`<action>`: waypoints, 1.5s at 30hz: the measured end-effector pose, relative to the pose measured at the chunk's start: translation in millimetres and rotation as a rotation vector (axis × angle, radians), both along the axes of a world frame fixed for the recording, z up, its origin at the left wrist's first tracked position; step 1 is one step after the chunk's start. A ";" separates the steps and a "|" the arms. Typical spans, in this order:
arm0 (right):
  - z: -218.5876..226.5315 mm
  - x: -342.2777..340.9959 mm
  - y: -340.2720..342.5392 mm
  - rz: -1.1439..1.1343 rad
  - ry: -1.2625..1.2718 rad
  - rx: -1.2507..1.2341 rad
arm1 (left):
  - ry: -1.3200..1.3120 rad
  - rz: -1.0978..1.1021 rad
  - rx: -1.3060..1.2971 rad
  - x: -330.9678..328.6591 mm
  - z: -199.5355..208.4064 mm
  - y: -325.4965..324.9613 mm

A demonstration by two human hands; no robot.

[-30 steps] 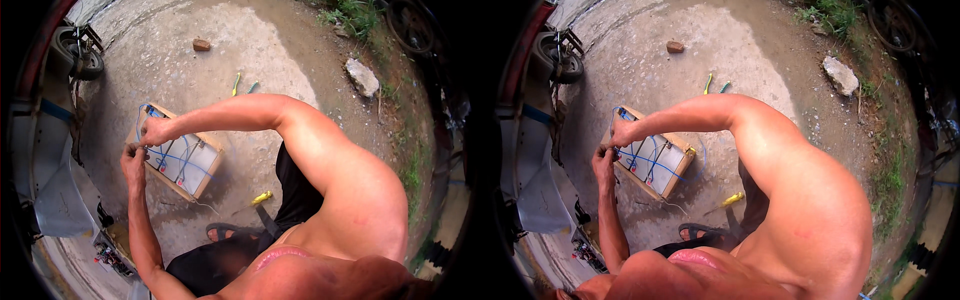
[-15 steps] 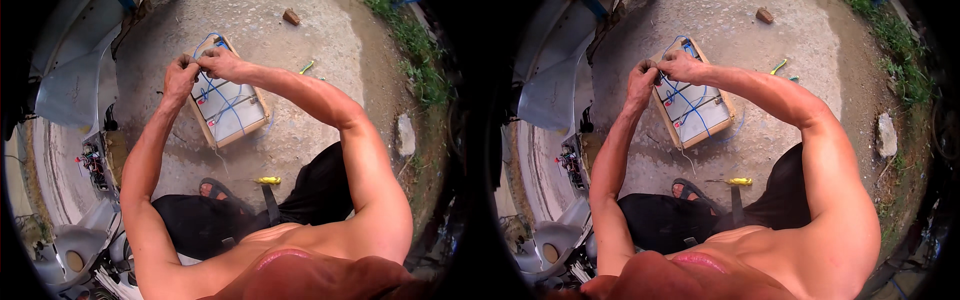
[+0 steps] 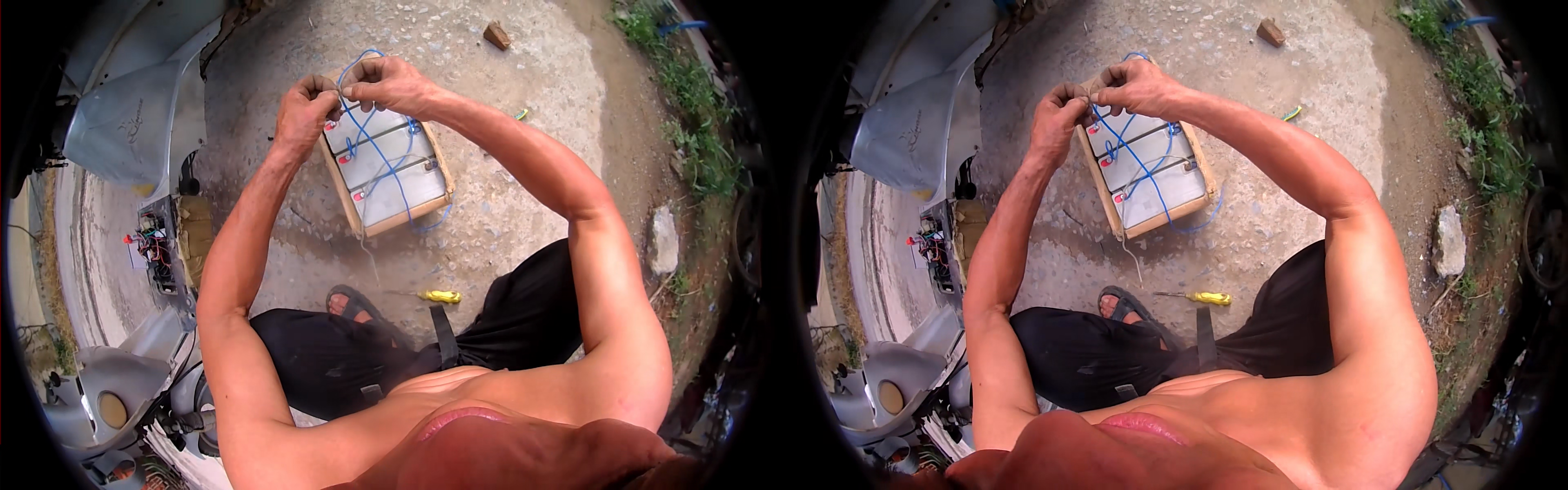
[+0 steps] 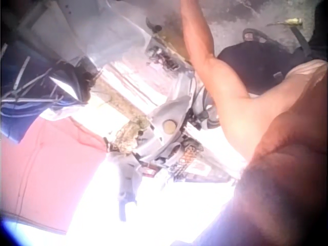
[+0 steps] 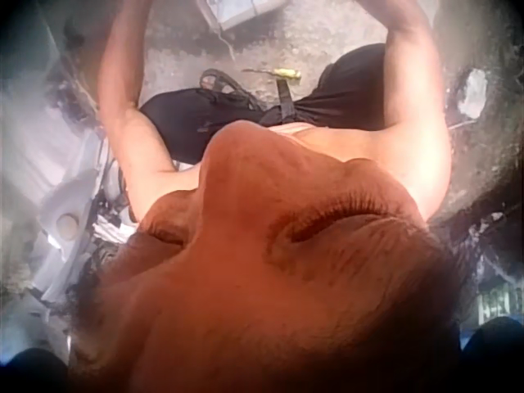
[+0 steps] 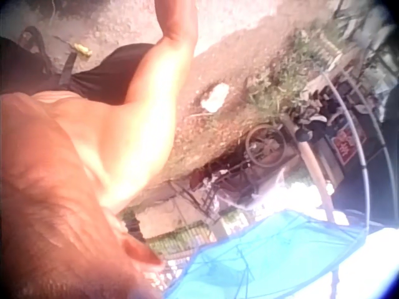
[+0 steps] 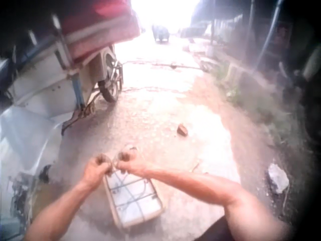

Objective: The person twists wires together by hand, secures terminal connections on a battery pack using a screwdriver, and connects the battery wires to the wiring harness of an electric scooter.

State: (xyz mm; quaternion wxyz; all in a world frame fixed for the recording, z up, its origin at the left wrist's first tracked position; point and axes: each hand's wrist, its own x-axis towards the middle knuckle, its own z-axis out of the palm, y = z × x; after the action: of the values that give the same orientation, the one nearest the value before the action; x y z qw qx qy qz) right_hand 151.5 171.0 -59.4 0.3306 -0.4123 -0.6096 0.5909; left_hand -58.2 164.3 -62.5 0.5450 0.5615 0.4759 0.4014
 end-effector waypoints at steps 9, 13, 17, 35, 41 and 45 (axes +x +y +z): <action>2.8 7.7 -6.4 -0.018 -0.119 0.143 | 0.060 0.027 -0.050 9.9 -3.6 -7.1; 2.6 12.5 -4.6 -0.066 -0.215 0.197 | -0.034 -0.035 -0.040 9.8 -12.7 1.0; -3.4 13.4 0.6 -0.058 -0.243 0.264 | -0.016 -0.047 -0.063 13.7 -5.1 0.8; -1.4 21.0 0.9 -0.012 -0.110 0.055 | 0.136 -0.055 0.094 14.3 -2.1 -2.6; -7.0 22.3 2.8 0.009 -0.071 0.058 | 0.235 -0.049 0.068 20.4 11.9 -9.1; -9.2 21.9 2.6 0.022 -0.064 0.009 | 0.251 -0.076 0.063 20.5 11.4 -6.2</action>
State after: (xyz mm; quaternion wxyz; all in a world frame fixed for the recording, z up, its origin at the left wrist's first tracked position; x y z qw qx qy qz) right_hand 173.4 173.7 -68.6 0.3063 -0.4226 -0.6271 0.5782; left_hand -37.7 158.0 -51.1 0.4781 0.6417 0.5060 0.3220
